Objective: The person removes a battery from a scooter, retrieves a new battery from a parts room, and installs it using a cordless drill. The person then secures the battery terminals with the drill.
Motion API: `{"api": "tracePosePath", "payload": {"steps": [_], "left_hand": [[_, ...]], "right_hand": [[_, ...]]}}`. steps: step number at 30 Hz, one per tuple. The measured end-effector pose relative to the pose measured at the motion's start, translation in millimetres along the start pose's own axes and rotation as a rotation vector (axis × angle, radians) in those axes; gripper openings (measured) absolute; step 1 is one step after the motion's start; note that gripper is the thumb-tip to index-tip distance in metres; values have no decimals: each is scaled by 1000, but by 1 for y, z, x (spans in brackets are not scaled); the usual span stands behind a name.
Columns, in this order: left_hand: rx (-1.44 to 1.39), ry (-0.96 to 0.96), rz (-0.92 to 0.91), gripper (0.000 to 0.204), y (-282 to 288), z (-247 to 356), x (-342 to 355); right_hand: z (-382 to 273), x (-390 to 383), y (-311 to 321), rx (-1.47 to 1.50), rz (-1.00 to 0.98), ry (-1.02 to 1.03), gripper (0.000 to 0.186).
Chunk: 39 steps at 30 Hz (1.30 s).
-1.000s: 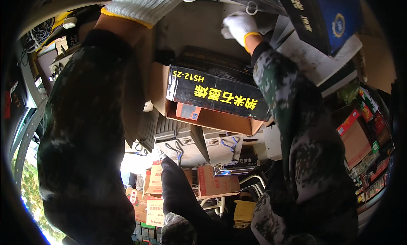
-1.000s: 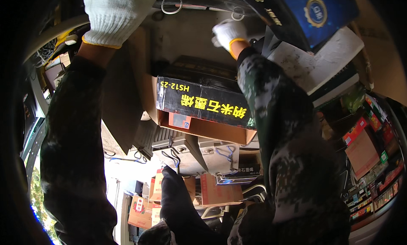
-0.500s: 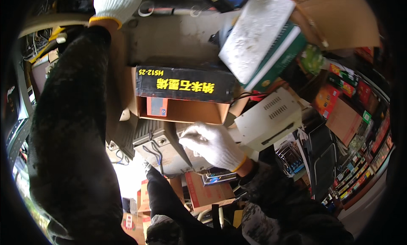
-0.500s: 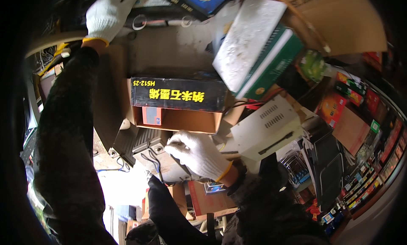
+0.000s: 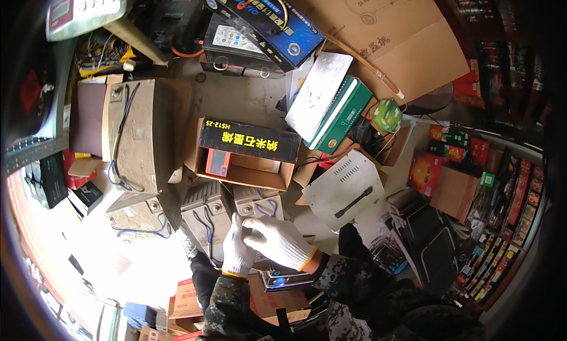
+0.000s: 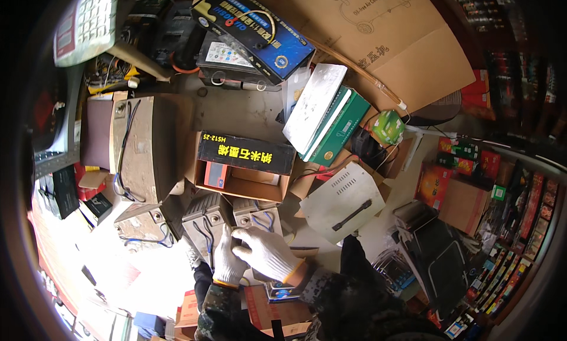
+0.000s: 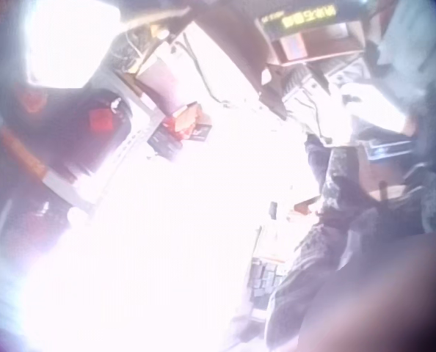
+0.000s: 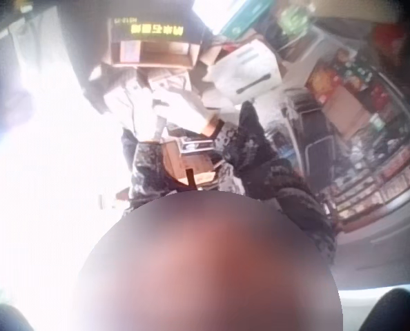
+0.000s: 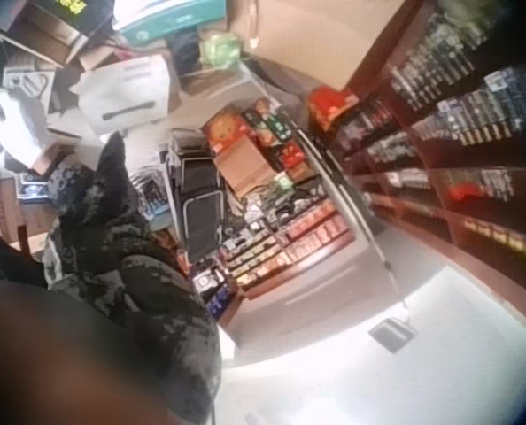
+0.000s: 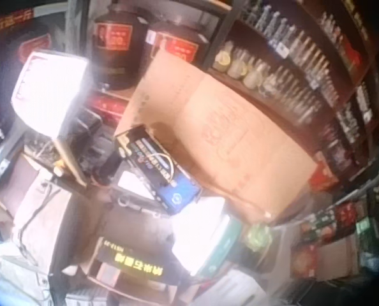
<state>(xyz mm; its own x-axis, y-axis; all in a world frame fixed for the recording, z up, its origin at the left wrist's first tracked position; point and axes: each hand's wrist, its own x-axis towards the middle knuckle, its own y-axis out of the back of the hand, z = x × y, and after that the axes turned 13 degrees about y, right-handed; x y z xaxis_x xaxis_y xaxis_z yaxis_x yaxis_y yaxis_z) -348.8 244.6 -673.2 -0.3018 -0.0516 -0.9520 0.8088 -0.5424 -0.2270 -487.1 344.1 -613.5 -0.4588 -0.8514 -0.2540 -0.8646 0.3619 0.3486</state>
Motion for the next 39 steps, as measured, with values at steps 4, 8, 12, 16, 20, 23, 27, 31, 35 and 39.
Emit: {"api": "tracePosePath", "payload": {"steps": [4, 8, 12, 16, 20, 23, 27, 31, 35, 39], "left_hand": [[-277, -19, -119, 41, 51, -45, 5], [51, -117, 93, 47, 98, -76, 23], [-100, -31, -22, 43, 131, -103, 31], [-15, 15, -23, 46, 153, -117, 15], [-44, -19, -120, 46, 166, -115, -2], [32, 10, -22, 46, 175, -109, -4], [8, -31, -7, 50, 175, -107, 5], [54, -67, -37, 54, 159, -109, 17], [88, 47, 54, 55, 145, -94, 37], [104, 33, 67, 52, 144, -73, 64]], "right_hand": [[12, -30, -35, -76, -64, -134, 43], [67, -35, -59, -76, 113, -470, 69], [131, -20, -72, -515, 371, -288, 86], [160, 23, -102, -890, 197, 214, 97], [178, 90, -69, -1256, -108, -48, 63], [187, 115, -39, -1029, -21, -125, 45], [179, 114, -10, -1006, 57, -159, 49], [167, 104, 18, -976, 366, -367, 62], [188, 108, 2, -631, 493, -387, 59], [242, 122, -73, -555, -126, -270, 43]]}}
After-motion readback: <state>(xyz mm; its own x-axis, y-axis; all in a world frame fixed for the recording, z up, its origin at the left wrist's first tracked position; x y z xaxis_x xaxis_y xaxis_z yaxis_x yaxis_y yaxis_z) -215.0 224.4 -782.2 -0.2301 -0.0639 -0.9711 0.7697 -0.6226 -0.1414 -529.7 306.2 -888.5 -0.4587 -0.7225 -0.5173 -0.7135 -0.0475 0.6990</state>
